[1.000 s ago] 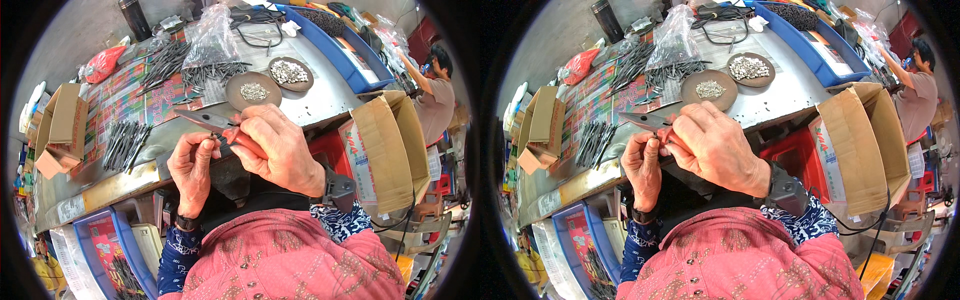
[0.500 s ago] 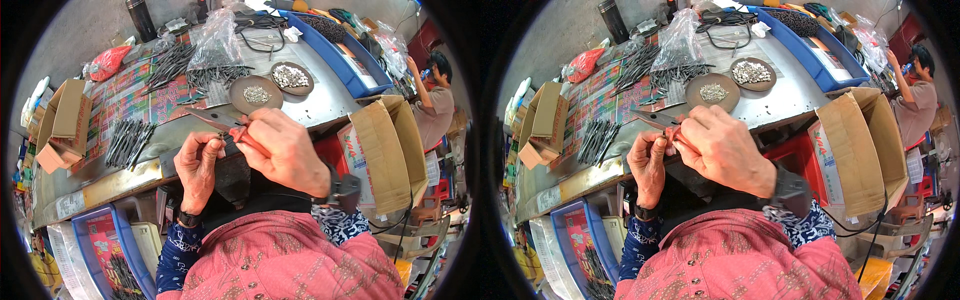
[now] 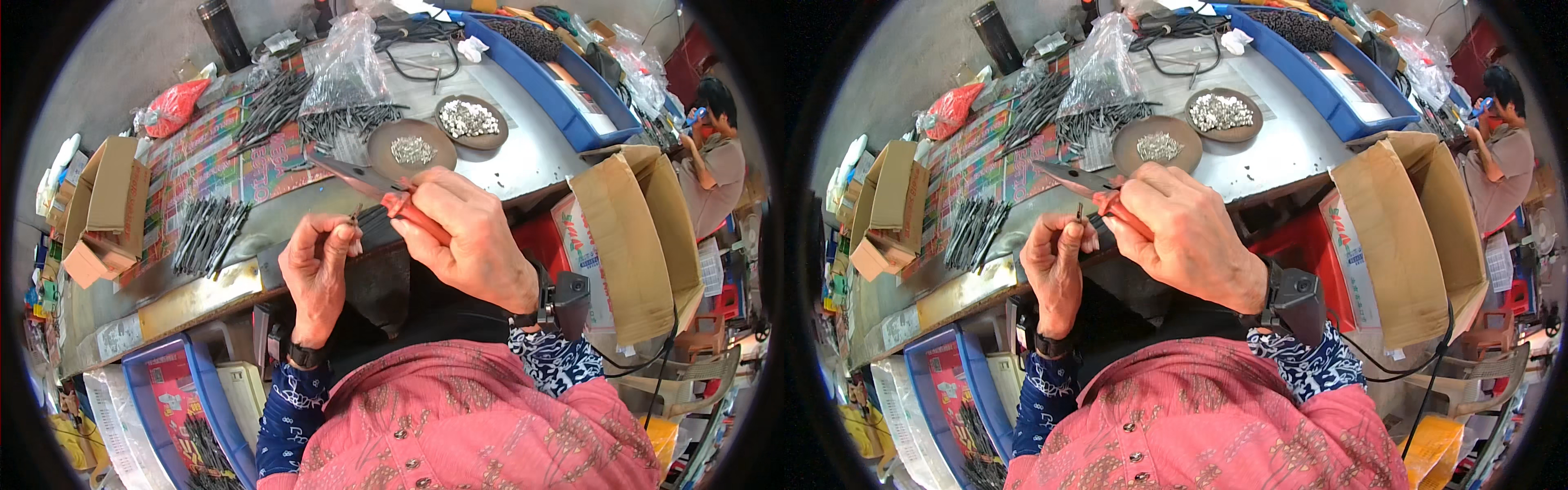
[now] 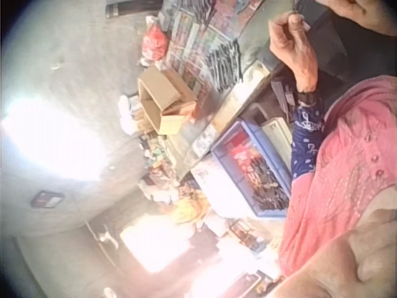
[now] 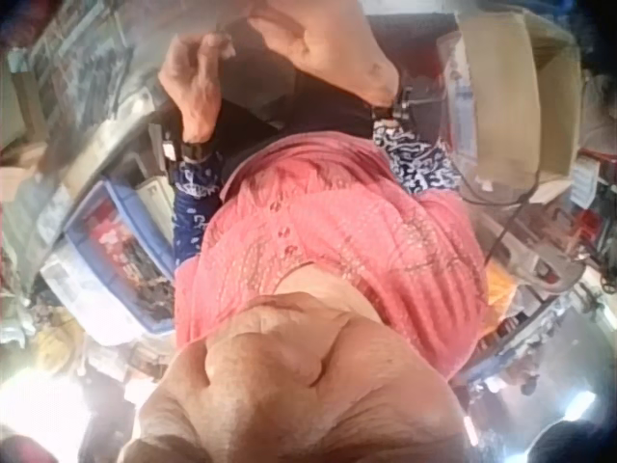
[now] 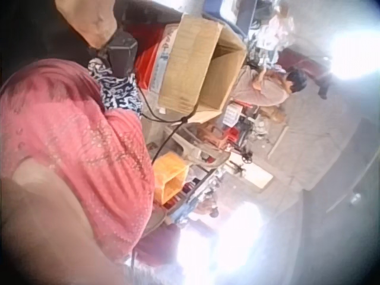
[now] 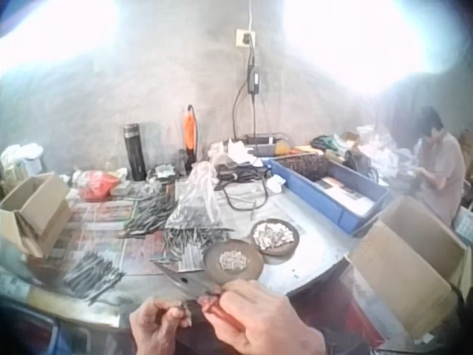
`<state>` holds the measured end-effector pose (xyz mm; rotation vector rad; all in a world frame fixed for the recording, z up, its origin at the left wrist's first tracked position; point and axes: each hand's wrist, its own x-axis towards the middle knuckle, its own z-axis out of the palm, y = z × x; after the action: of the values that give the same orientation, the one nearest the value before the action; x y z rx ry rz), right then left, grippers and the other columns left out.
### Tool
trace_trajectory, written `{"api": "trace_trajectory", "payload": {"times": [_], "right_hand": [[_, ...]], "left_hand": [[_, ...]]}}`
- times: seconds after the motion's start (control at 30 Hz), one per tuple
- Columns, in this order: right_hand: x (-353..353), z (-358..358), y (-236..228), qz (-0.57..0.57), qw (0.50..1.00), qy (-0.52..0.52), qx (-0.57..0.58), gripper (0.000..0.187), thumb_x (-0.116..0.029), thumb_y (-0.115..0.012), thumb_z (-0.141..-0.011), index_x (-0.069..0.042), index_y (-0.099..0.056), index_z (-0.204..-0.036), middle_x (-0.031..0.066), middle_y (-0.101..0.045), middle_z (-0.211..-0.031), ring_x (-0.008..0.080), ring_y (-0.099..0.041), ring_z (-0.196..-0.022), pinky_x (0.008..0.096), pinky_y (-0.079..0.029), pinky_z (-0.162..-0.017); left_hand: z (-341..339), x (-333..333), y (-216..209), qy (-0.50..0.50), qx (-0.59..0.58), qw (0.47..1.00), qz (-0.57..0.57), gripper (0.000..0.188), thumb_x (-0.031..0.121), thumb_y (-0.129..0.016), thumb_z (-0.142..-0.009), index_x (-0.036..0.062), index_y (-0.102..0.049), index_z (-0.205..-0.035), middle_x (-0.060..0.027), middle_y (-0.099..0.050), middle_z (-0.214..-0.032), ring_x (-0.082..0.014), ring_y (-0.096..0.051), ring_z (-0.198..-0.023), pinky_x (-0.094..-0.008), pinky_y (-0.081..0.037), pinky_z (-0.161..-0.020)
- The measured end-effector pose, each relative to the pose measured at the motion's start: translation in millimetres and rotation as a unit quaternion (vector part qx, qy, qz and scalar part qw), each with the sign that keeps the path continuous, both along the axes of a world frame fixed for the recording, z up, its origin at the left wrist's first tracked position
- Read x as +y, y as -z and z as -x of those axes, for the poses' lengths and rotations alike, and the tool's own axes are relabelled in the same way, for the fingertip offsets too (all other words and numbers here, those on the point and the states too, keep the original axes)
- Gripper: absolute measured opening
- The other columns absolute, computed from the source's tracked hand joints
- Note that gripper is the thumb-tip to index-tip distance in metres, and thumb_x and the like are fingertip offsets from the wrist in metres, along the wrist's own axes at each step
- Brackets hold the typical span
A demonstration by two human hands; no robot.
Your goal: The person repeatedly picks a black wire and a small metal connector, slides the connector onto the wire, and places the assembled unit on the table. The process is repeated continuously with components taken from piles on the workbench.
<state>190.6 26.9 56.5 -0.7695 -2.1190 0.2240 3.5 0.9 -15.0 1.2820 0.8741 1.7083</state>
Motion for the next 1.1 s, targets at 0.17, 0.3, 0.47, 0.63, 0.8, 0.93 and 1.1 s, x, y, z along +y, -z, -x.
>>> {"api": "trace_trajectory", "payload": {"times": [0.17, 0.3, 0.47, 0.63, 0.8, 0.93, 1.1], "right_hand": [[8, -25, -8, 0.026, 0.993, 0.091, 0.065, 0.010, -0.008, -0.067, -0.083, 0.000, -0.063, -0.087, 0.0130, -0.059, -0.081, 0.0310, -0.060, -0.073, 0.0371, -0.049, -0.063], [34, -63, 6, 0.002, 0.968, 0.246, 0.047, 0.022, -0.020, -0.070, -0.084, 0.000, -0.060, -0.081, 0.0146, -0.059, -0.079, 0.0311, -0.058, -0.069, 0.0397, -0.045, -0.059], [74, -113, 43, -0.040, 0.917, 0.396, -0.019, 0.031, -0.029, -0.068, -0.085, 0.000, -0.059, -0.081, 0.0156, -0.058, -0.077, 0.0328, -0.057, -0.073, 0.0429, -0.044, -0.064], [99, -128, 64, 0.007, 0.864, 0.487, -0.126, 0.031, -0.032, -0.067, -0.083, -0.002, -0.063, -0.087, 0.0171, -0.060, -0.091, 0.0362, -0.058, -0.090, 0.0465, -0.048, -0.073], [109, -127, 71, 0.010, 0.837, 0.514, -0.187, 0.032, -0.033, -0.069, -0.081, -0.002, -0.064, -0.089, 0.0156, -0.060, -0.097, 0.0335, -0.057, -0.098, 0.0470, -0.047, -0.079], [111, -123, 69, 0.008, 0.836, 0.519, -0.180, 0.030, -0.032, -0.070, -0.080, -0.004, -0.064, -0.090, 0.0137, -0.060, -0.098, 0.0323, -0.055, -0.101, 0.0479, -0.044, -0.082], [106, -115, 66, -0.086, 0.900, 0.406, -0.137, 0.033, -0.034, -0.070, -0.081, -0.006, -0.066, -0.097, 0.0120, -0.060, -0.106, 0.0313, -0.052, -0.106, 0.0468, -0.041, -0.084]], "left_hand": [[1, -1, 1, -0.019, 0.020, 1.000, 0.002, 0.009, 0.008, -0.062, -0.094, -0.0009, -0.060, -0.093, -0.0043, -0.064, -0.081, -0.0074, -0.053, -0.068, -0.0210, -0.045, -0.064], [1, 2, 3, -0.017, 0.007, 1.000, 0.009, 0.010, 0.008, -0.063, -0.094, -0.0011, -0.060, -0.094, -0.0048, -0.064, -0.082, -0.0080, -0.054, -0.067, -0.0212, -0.045, -0.064], [0, 3, 3, -0.019, -0.001, 1.000, 0.005, 0.013, 0.010, -0.063, -0.094, -0.0010, -0.059, -0.099, -0.0057, -0.063, -0.081, -0.0086, -0.054, -0.067, -0.0216, -0.046, -0.063], [0, 4, 3, -0.019, -0.001, 1.000, 0.006, 0.015, 0.012, -0.063, -0.095, -0.0006, -0.059, -0.101, -0.0057, -0.062, -0.080, -0.0088, -0.053, -0.066, -0.0218, -0.045, -0.062], [-1, 4, 1, -0.021, 0.007, 1.000, 0.008, 0.015, 0.012, -0.062, -0.095, -0.0007, -0.059, -0.102, -0.0063, -0.063, -0.081, -0.0090, -0.054, -0.066, -0.0219, -0.045, -0.061], [-2, 3, 0, -0.027, 0.015, 0.999, 0.019, 0.013, 0.010, -0.061, -0.095, -0.0011, -0.059, -0.102, -0.0073, -0.064, -0.082, -0.0091, -0.054, -0.066, -0.0220, -0.046, -0.060], [-4, 1, -3, -0.041, 0.019, 0.999, 0.028, 0.012, 0.009, -0.061, -0.095, -0.0010, -0.059, -0.101, -0.0071, -0.064, -0.082, -0.0086, -0.054, -0.065, -0.0211, -0.046, -0.059]]}}
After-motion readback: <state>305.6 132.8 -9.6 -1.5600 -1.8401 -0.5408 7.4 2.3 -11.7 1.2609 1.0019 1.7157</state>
